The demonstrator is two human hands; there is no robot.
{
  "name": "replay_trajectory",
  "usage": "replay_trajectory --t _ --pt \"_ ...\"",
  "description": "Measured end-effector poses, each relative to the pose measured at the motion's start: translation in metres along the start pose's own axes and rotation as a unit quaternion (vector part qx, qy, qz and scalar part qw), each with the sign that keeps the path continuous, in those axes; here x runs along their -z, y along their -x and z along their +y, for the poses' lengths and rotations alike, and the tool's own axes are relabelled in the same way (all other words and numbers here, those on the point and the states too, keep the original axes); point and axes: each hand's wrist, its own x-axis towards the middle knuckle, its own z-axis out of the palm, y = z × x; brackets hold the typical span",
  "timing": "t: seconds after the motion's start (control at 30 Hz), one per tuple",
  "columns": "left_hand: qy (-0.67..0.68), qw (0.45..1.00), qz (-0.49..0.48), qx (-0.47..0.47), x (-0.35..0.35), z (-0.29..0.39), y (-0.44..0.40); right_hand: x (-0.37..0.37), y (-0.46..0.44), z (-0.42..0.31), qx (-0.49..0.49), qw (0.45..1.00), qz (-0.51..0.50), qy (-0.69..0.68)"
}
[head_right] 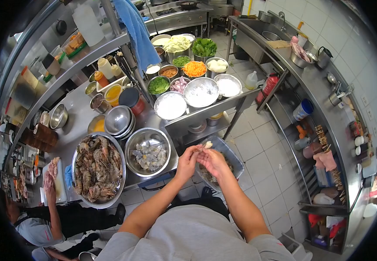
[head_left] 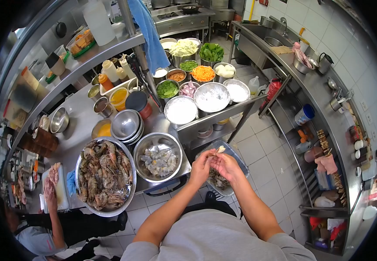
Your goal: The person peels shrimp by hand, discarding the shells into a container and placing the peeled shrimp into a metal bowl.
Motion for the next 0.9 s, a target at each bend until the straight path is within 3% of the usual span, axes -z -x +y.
replay_trajectory --t 0.13,0.33,0.4,0.43,0.5,0.53,0.63,0.7,0.77,0.8,0.87,0.9 --pt "-0.067 0.996 -0.011 -0.051 0.002 0.006 0.003 0.001 -0.002 0.004 0.015 0.999 0.018 0.045" --pt "0.001 1.000 -0.013 0.027 -0.002 0.014 0.003 -0.003 -0.002 0.012 0.062 0.993 0.082 0.062" --pt "0.213 0.974 0.014 0.073 -0.004 0.007 -0.002 0.001 -0.004 0.011 0.073 0.978 0.112 0.158" --pt "0.213 0.974 0.013 0.073 -0.003 0.008 -0.003 0.003 -0.006 0.008 0.073 0.978 0.112 0.158" --pt "0.344 0.911 0.038 0.223 0.005 0.010 -0.002 0.007 -0.010 -0.002 0.126 0.937 0.124 0.301" --pt "0.339 0.903 0.033 0.261 0.009 0.010 -0.003 0.008 -0.011 -0.007 0.136 0.929 0.149 0.310" --pt "0.360 0.868 0.014 0.341 0.021 0.011 -0.004 0.016 -0.014 -0.022 0.195 0.918 0.140 0.315" --pt "0.361 0.866 0.019 0.345 0.027 0.007 -0.003 0.032 -0.016 -0.031 0.176 0.931 0.108 0.300" --pt "0.362 0.864 0.023 0.349 0.027 0.000 -0.003 0.045 -0.015 -0.036 0.261 0.737 0.093 0.617" --pt "0.337 0.878 0.025 0.340 0.027 -0.002 -0.003 0.041 -0.011 -0.036 0.260 0.736 0.092 0.618" --pt "0.312 0.890 0.029 0.332 0.025 -0.007 -0.003 0.036 -0.002 -0.034 0.315 0.656 0.065 0.683" --pt "0.284 0.907 0.014 0.312 0.023 -0.011 -0.004 0.030 0.002 -0.033 0.314 0.656 0.065 0.683"
